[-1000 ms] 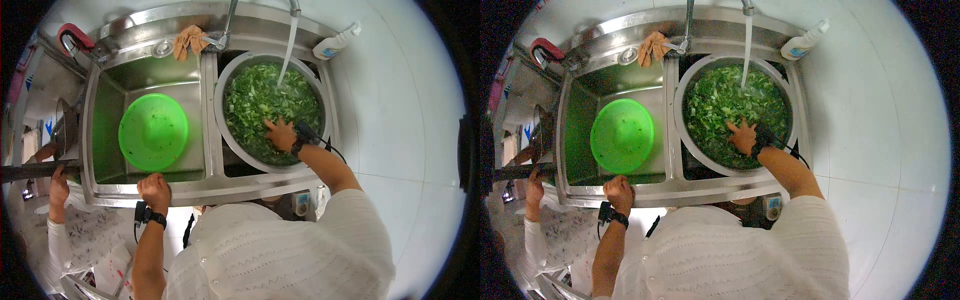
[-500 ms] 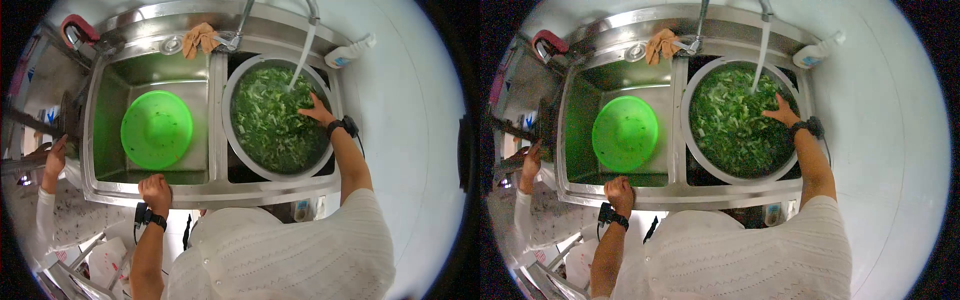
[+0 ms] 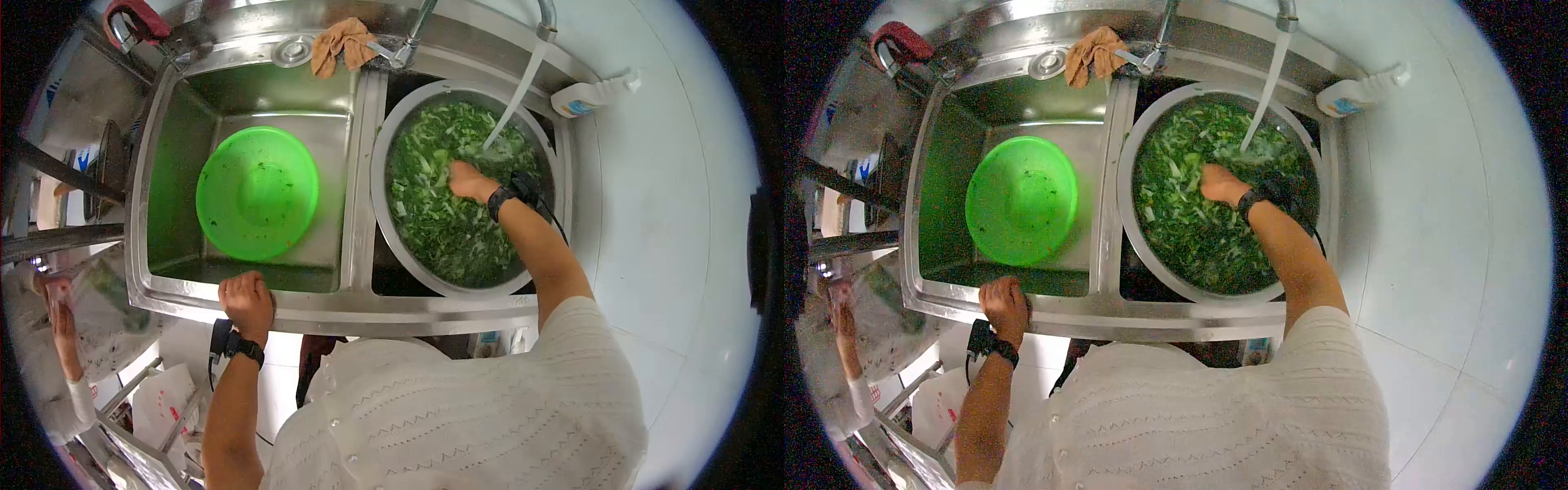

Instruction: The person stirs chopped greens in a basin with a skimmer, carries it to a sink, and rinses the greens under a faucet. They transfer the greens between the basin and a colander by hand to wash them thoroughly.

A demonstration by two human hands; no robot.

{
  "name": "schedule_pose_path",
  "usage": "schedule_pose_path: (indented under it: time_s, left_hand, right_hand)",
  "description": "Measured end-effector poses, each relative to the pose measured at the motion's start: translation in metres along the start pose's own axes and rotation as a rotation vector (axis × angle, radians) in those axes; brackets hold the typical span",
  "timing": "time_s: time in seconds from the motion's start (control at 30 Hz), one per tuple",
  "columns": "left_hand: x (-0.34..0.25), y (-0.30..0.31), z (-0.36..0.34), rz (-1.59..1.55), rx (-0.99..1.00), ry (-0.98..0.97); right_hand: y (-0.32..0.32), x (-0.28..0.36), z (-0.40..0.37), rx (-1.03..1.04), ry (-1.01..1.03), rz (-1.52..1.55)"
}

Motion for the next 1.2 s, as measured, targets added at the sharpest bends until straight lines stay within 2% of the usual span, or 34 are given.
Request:
schedule_pose_path:
  time_s: [0.07,0.1,0.17,0.2,0.23,0.3,0.33,0.4,0.43,0.5,0.53,0.57,0.67,0.7,0.77,0.8,0.83,0.9,0.93,0.97,1.0,1.07,1.1,1.17,1.2]
  left_hand:
    - [0.003,-0.003,-0.001,-0.025,0.019,0.011]
    - [0.002,-0.004,-0.002,-0.031,0.024,-0.006]
    - [0.007,-0.007,-0.002,-0.039,0.048,0.026]
    - [0.006,-0.004,-0.001,-0.043,0.046,0.016]
    - [0.003,-0.003,-0.001,-0.042,0.039,0.010]
    - [0.001,-0.001,-0.002,-0.047,0.030,0.001]
    - [0.004,-0.004,-0.002,-0.046,0.048,0.024]
    - [0.006,-0.004,-0.001,-0.044,0.063,0.041]
    - [0.005,-0.003,-0.001,-0.045,0.059,0.042]
    - [0.004,-0.003,-0.002,-0.046,0.053,0.042]
    - [0.005,-0.004,-0.002,-0.034,0.060,0.053]
    - [0.006,-0.005,-0.002,-0.020,0.064,0.064]
    - [0.007,-0.007,-0.001,-0.013,0.067,0.065]
    - [0.006,-0.005,0.000,-0.003,0.059,0.059]
    - [0.013,-0.015,0.003,-0.034,0.160,0.133]
    - [0.012,-0.012,0.006,-0.047,0.128,0.121]
    - [0.010,-0.010,0.012,-0.039,0.108,0.116]
    - [-0.004,0.000,0.028,-0.230,0.139,0.106]
    - [-0.019,0.007,0.044,-0.304,0.140,0.046]
    - [-0.040,0.013,0.061,-0.238,0.071,-0.054]
    - [-0.063,0.020,0.083,-0.290,0.046,-0.138]
    - [-0.098,0.011,0.134,-0.463,0.125,-0.175]
    - [-0.118,0.004,0.159,-0.465,0.126,-0.229]
    - [-0.158,-0.010,0.207,-0.417,0.125,-0.348]
    - [-0.181,-0.017,0.247,-0.462,0.083,-0.375]
  right_hand:
    - [0.034,0.071,-0.089,0.029,0.032,0.068]
    - [0.033,0.067,-0.102,0.024,0.019,0.080]
    - [0.052,0.084,-0.138,-0.168,0.371,0.254]
    - [0.058,0.082,-0.155,-0.203,0.397,0.306]
    - [0.060,0.072,-0.164,-0.210,0.392,0.302]
    - [0.046,0.032,-0.170,-0.079,0.234,0.247]
    - [0.044,0.014,-0.177,-0.084,0.230,0.248]
    - [0.038,-0.016,-0.186,-0.165,0.209,-0.022]
    - [0.030,-0.026,-0.187,-0.169,0.208,-0.021]
    - [-0.008,-0.072,-0.179,-0.043,-0.053,0.186]
    - [-0.026,-0.086,-0.169,-0.021,-0.102,0.349]
    - [-0.028,-0.078,-0.166,-0.024,-0.098,0.350]
    - [-0.049,-0.059,-0.160,0.004,-0.335,0.716]
    - [-0.046,-0.045,-0.161,-0.003,-0.324,0.723]
    - [-0.038,-0.005,-0.161,0.050,-0.085,1.040]
    - [-0.041,-0.012,-0.154,-0.027,-0.111,1.167]
    - [-0.042,-0.011,-0.147,-0.040,-0.090,1.167]
    - [-0.030,-0.003,-0.146,-0.188,-0.104,1.256]
    - [-0.015,0.011,-0.156,-0.204,-0.041,1.228]
    - [-0.011,0.015,-0.151,-0.209,-0.008,1.235]
    - [0.000,0.012,-0.147,-0.266,0.051,1.087]
    - [0.016,0.015,-0.145,-0.364,0.193,0.818]
    - [0.024,0.020,-0.155,-0.380,0.210,0.827]
    - [0.053,0.068,-0.200,-0.387,0.418,0.387]
    - [0.058,0.061,-0.202,-0.408,0.427,0.405]
Point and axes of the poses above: each hand's wrist, its own z-axis towards the middle knuckle, its own y-axis out of the back of the hand, x = y × z, the point moved 10 cm from there along z, towards the middle knuckle, and after that the axes turned 13 degrees about x, right-handed, at the moved point
